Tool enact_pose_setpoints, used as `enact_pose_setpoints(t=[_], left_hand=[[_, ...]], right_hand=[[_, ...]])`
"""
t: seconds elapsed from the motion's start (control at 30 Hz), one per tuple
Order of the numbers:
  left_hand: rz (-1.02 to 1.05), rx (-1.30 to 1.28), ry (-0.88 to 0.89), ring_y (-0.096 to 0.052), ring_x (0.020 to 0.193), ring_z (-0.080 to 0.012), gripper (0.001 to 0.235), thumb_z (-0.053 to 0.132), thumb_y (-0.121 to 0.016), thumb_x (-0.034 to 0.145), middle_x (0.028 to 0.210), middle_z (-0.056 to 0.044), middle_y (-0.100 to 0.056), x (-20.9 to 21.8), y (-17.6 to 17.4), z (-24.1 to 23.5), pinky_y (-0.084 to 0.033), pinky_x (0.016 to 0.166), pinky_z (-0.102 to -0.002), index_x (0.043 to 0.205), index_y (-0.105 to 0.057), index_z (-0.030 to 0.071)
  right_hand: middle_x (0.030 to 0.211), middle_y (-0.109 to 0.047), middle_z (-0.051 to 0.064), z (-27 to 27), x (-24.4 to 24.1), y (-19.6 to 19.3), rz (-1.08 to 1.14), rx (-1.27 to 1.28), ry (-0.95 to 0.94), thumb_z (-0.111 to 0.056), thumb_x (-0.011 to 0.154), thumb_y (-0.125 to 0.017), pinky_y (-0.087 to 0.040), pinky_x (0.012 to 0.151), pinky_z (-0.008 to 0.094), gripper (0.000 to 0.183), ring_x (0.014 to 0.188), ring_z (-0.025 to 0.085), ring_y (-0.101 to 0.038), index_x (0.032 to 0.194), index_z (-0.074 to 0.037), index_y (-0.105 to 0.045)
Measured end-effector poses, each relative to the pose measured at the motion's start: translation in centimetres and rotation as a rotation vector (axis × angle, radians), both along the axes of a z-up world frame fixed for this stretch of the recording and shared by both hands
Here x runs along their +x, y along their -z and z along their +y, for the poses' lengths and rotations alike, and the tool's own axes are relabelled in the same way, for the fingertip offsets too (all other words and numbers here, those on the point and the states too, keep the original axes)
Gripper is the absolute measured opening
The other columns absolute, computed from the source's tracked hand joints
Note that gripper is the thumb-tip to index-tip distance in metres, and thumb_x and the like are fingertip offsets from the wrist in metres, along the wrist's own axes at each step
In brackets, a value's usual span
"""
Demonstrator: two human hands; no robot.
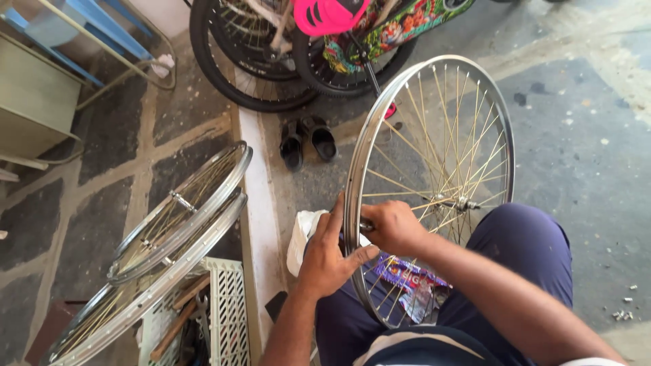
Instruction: The person sits on the ground and uses a small metal tool to tighten the nipples on the rim of a bicycle wheel. They rotate the wheel periodically to access different spokes and continue the adjustment process throughout the clip.
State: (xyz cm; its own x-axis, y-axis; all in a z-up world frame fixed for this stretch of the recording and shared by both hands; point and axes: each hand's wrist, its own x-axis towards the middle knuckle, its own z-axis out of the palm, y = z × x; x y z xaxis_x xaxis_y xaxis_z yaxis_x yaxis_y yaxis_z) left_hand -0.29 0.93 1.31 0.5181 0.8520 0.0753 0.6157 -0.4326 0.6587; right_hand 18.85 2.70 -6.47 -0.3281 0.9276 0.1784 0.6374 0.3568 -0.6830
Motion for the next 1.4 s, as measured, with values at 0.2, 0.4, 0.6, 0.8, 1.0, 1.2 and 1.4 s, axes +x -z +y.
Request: enact_pose_setpoints(t=[0.2,0.4,0.6,0.8,1.0,1.2,1.4], left_hand=[[-0.098,0.048,0.07,-0.058,0.135,-0.0403,0.111,0.055,-0.078,0.086,0.148,-0.028,-0.054,-0.1,0.3,0.2,-0.048,0.107,-0.046,0.164,-0.022,0.001],[-0.138,-0.066,0.063,-0.066,0.129,-0.0371,0.111,0.059,-0.073,0.084,0.143,-0.026,-0.059,0.1,0.2,0.1,-0.051,0.108,-0.044,0.163,-0.02,0.001],[-0.149,0.008,0.1,-0.055,0.14,-0.0431,0.109,0.055,-0.075,0.087,0.15,-0.03,-0.055,0.2,-0.1,-0.3,-0.045,0.112,-0.048,0.164,-0.021,0.001],[-0.112,-0.027,0.07,-0.055,0.139,-0.0429,0.112,0.059,-0.074,0.085,0.152,-0.031,-0.051,0.1,0.1,-0.3,-0.045,0.112,-0.047,0.164,-0.019,0.001],[-0.089,-0.014,0.084,-0.049,0.144,-0.0451,0.113,0.059,-0.073,0.087,0.155,-0.035,-0.045,0.1,0.8,-0.3,-0.042,0.116,-0.048,0.164,-0.018,-0.003],[-0.097,0.039,0.105,-0.049,0.145,-0.045,0.111,0.057,-0.073,0.09,0.157,-0.035,-0.044,0.0,1.0,-0.3,-0.042,0.117,-0.047,0.164,-0.016,-0.002],[-0.111,0.011,0.108,-0.054,0.142,-0.0435,0.111,0.057,-0.073,0.088,0.153,-0.033,-0.05,0.1,1.0,-0.3,-0.044,0.116,-0.047,0.165,-0.016,0.0]], right_hand=[[0.099,-0.075,0.008,1.2,3.9,-3.0,0.45,-0.413,-0.344,-0.02,0.086,-0.076,-0.057,0.083,0.041,0.036,0.093,0.025,-0.073,0.119,-0.01,-0.066],[0.091,-0.076,0.008,-0.9,1.2,-1.1,0.388,0.073,-0.027,-0.022,0.078,-0.081,-0.062,0.077,0.037,0.037,0.086,0.021,-0.076,0.109,-0.005,-0.07],[0.087,-0.08,0.008,0.5,3.5,-0.7,0.598,-0.252,-0.131,-0.028,0.096,-0.068,-0.064,0.073,0.033,0.027,0.08,0.018,-0.079,0.107,-0.005,-0.075],[0.108,-0.075,0.012,-1.6,5.0,-0.7,0.624,0.126,0.044,-0.017,0.091,-0.077,-0.062,0.086,0.036,0.023,0.101,0.022,-0.074,0.109,-0.004,-0.072],[0.119,-0.073,0.013,-0.6,4.1,-1.0,0.578,0.378,0.376,-0.012,0.086,-0.084,-0.064,0.087,0.034,0.025,0.104,0.023,-0.075,0.106,-0.002,-0.071],[0.106,-0.078,0.009,1.1,3.5,-1.4,0.592,0.094,0.398,-0.025,0.095,-0.073,-0.065,0.084,0.032,0.026,0.097,0.018,-0.077,0.113,-0.007,-0.074],[0.099,-0.074,0.013,4.0,4.4,-1.5,0.931,-0.218,0.206,-0.034,0.108,-0.058,-0.061,0.078,0.033,0.04,0.085,0.017,-0.07,0.123,0.0,-0.073]])
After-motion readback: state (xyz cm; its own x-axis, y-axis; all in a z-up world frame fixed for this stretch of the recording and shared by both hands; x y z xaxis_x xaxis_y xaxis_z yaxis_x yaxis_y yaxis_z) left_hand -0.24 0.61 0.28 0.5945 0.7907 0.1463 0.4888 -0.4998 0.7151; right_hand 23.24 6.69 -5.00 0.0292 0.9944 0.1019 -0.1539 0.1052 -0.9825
